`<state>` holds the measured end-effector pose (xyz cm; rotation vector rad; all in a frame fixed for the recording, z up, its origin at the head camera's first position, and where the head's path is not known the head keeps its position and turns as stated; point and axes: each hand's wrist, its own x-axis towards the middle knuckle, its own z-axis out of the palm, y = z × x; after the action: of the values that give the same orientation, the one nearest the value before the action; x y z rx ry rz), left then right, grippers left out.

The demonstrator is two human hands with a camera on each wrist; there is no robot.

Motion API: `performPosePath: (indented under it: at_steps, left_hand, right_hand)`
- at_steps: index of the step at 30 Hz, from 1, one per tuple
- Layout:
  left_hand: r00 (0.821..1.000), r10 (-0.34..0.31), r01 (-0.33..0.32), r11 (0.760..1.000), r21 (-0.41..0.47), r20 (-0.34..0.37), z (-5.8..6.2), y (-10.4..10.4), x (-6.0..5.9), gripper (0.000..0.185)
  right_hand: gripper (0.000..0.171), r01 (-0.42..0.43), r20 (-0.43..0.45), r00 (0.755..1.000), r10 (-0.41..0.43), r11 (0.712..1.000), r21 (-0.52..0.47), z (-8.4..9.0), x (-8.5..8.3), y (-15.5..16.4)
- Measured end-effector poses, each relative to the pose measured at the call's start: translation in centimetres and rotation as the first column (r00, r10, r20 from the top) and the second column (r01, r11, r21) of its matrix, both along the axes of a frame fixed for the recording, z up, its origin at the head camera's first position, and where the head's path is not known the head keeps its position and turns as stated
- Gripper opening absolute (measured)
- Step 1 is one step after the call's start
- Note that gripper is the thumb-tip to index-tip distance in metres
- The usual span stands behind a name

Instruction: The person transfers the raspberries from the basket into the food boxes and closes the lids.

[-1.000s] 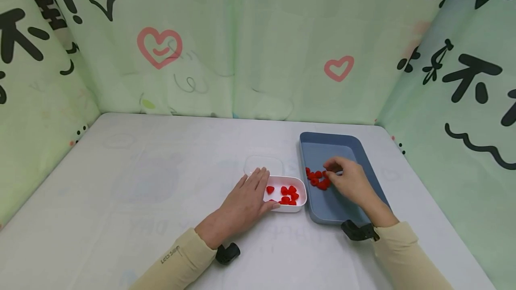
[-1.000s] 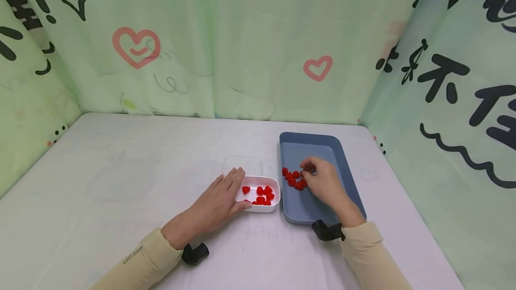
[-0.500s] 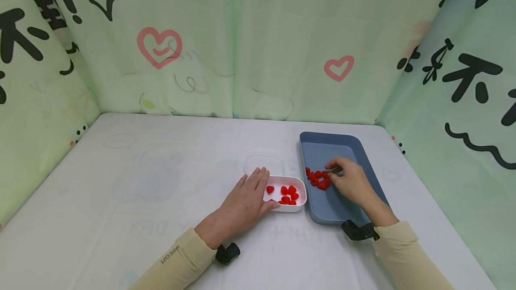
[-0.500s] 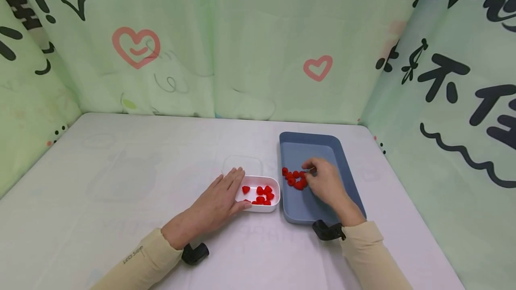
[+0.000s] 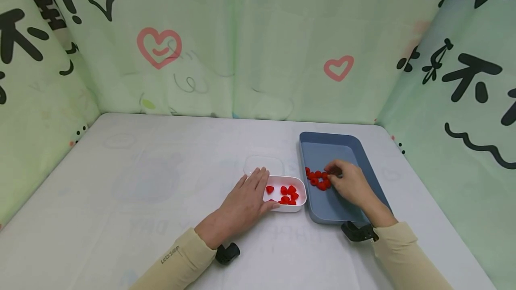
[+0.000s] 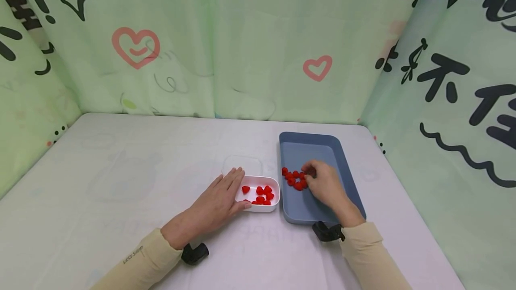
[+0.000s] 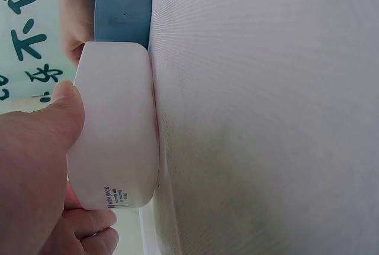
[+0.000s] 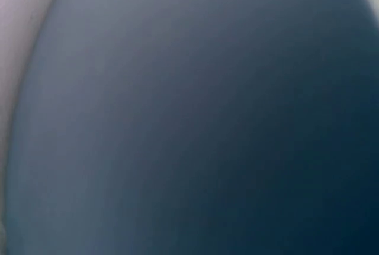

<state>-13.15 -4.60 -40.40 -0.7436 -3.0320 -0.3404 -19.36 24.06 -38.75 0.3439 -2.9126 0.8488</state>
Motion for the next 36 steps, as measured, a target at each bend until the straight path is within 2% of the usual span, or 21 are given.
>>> performPosePath:
  at_steps: [12, 24, 36]
  left_hand:
    - [1.000, 0.007, -0.007, 1.000, -0.002, 0.024, -0.02, 0.06, -0.05, 0.080]
    - [1.000, -0.004, 0.004, 1.000, 0.004, 0.015, -0.01, -0.07, -0.12, 0.078]
    - [1.000, -0.005, 0.005, 1.000, 0.003, 0.015, 0.03, -0.10, -0.04, 0.078]
  right_hand:
    - [0.017, -0.010, 0.022, 1.000, 0.010, 1.000, -0.008, -0.13, -0.01, -0.11]
    - [0.017, -0.026, 0.021, 0.999, 0.026, 1.000, -0.002, -0.19, 0.17, -0.45]
    - [0.015, 0.007, 0.035, 0.999, -0.007, 1.000, -0.020, -0.10, 0.31, -0.25]
